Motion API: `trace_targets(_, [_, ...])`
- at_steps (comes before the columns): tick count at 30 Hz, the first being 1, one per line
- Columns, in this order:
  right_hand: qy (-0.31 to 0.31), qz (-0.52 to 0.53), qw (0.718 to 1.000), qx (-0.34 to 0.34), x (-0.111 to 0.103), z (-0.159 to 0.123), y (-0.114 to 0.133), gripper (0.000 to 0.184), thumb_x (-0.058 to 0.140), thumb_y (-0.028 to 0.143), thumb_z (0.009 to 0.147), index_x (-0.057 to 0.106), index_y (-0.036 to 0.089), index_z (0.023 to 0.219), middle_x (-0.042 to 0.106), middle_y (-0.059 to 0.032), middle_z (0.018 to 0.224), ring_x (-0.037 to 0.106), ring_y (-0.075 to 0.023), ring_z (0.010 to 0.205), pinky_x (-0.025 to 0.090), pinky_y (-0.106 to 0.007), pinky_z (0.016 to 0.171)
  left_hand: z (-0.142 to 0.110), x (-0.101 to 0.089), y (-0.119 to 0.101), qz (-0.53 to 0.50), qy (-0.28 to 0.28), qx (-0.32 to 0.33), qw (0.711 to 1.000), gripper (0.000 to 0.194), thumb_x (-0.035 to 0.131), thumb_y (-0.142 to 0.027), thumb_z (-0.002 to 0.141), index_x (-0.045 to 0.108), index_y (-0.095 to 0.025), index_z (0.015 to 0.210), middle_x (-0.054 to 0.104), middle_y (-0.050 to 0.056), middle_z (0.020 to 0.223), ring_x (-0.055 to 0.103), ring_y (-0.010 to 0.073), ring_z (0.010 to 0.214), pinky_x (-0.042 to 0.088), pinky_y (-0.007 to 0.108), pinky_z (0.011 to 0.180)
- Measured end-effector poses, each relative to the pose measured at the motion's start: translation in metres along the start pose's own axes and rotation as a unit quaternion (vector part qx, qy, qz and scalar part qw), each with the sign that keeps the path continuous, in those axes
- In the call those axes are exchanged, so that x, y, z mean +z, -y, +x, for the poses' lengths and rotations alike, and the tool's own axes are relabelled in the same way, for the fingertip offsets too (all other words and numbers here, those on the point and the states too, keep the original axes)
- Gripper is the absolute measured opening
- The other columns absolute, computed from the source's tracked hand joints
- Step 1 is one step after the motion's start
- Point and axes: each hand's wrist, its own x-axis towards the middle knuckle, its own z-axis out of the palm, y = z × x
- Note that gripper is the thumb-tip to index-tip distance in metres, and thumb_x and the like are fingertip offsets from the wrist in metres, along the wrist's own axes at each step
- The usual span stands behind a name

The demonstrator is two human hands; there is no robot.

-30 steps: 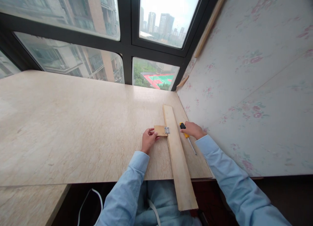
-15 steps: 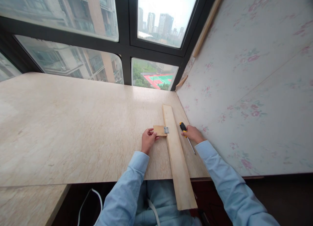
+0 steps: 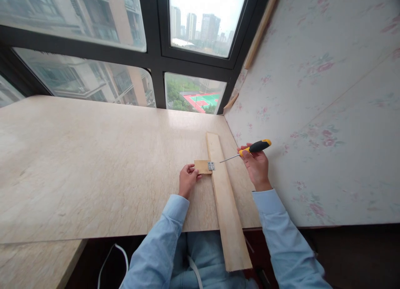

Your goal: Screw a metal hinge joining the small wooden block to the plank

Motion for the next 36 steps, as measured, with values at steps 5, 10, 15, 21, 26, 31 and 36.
trace_targets(5, [0.037,-0.040,0.995,-0.079,0.026,-0.006,0.000,0.051,0.084,0.034,0.071,0.062,0.023,0.116,0.074,0.0003,0.090,0.074,-0.0226,0.093,0.054,-0.046,0.097,0.000,0.000,0.000,0.004,-0.013,-0.002,1.000,0.023,0.067,-0.007,0.077,0.060,-0.010,0.099,0.068,0.009,0.086,0.069,0.0190,0.077,0.060,0.032,0.066])
trace_targets(10, [0.063,-0.083,0.990,-0.095,0.041,-0.008,-0.016,0.042,0.080,0.034,0.076,0.064,0.022,0.113,0.074,-0.0016,0.093,0.074,-0.0240,0.092,0.057,-0.043,0.091,0.000,0.001,0.001,0.003,-0.019,-0.010,1.000,0.025,0.070,-0.009,0.075,0.061,-0.010,0.098,0.069,0.011,0.088,0.070,0.0203,0.078,0.061,0.033,0.066])
trace_targets(15, [0.043,-0.083,0.990,-0.106,0.044,-0.005,-0.026,0.035,0.077,0.035,0.079,0.063,0.021,0.107,0.074,-0.0030,0.093,0.074,-0.0235,0.091,0.057,-0.041,0.088,0.000,0.002,0.002,0.015,-0.028,-0.013,0.999,0.023,0.064,-0.008,0.078,0.060,-0.009,0.101,0.070,0.012,0.090,0.071,0.0197,0.077,0.060,0.030,0.063])
trace_targets(21, [0.035,-0.090,0.991,-0.092,0.041,-0.004,-0.033,0.040,0.076,0.038,0.079,0.060,0.020,0.111,0.075,-0.0044,0.093,0.073,-0.0236,0.091,0.057,-0.041,0.088,-0.001,0.005,0.001,0.005,-0.047,-0.017,0.999,0.024,0.068,-0.010,0.076,0.061,-0.010,0.099,0.070,0.012,0.089,0.071,0.0189,0.073,0.060,0.029,0.061])
trace_targets(26, [0.049,-0.102,0.990,-0.087,0.038,-0.004,-0.036,0.037,0.076,0.038,0.080,0.061,0.019,0.108,0.075,-0.0067,0.094,0.074,-0.0253,0.092,0.057,-0.042,0.088,-0.001,0.005,0.001,0.008,-0.054,-0.014,0.998,0.021,0.064,-0.009,0.079,0.061,-0.010,0.100,0.069,0.011,0.089,0.070,0.0182,0.073,0.060,0.027,0.059])
trace_targets(31, [0.054,-0.100,0.990,-0.087,0.037,-0.001,-0.037,0.038,0.076,0.036,0.080,0.061,0.020,0.111,0.075,-0.0058,0.095,0.074,-0.0247,0.093,0.057,-0.042,0.090,-0.003,0.004,0.001,0.002,-0.052,-0.019,0.998,0.022,0.064,-0.010,0.080,0.061,-0.009,0.102,0.070,0.011,0.090,0.070,0.0170,0.071,0.061,0.028,0.061])
trace_targets(36, [0.084,-0.099,0.988,-0.080,0.036,0.001,-0.037,0.042,0.076,0.035,0.081,0.060,0.021,0.117,0.075,-0.0038,0.096,0.074,-0.0233,0.093,0.058,-0.041,0.090,-0.003,0.004,0.001,0.007,-0.051,-0.017,0.999,0.025,0.070,-0.013,0.077,0.062,-0.009,0.101,0.069,0.011,0.091,0.070,0.0185,0.075,0.061,0.029,0.061])
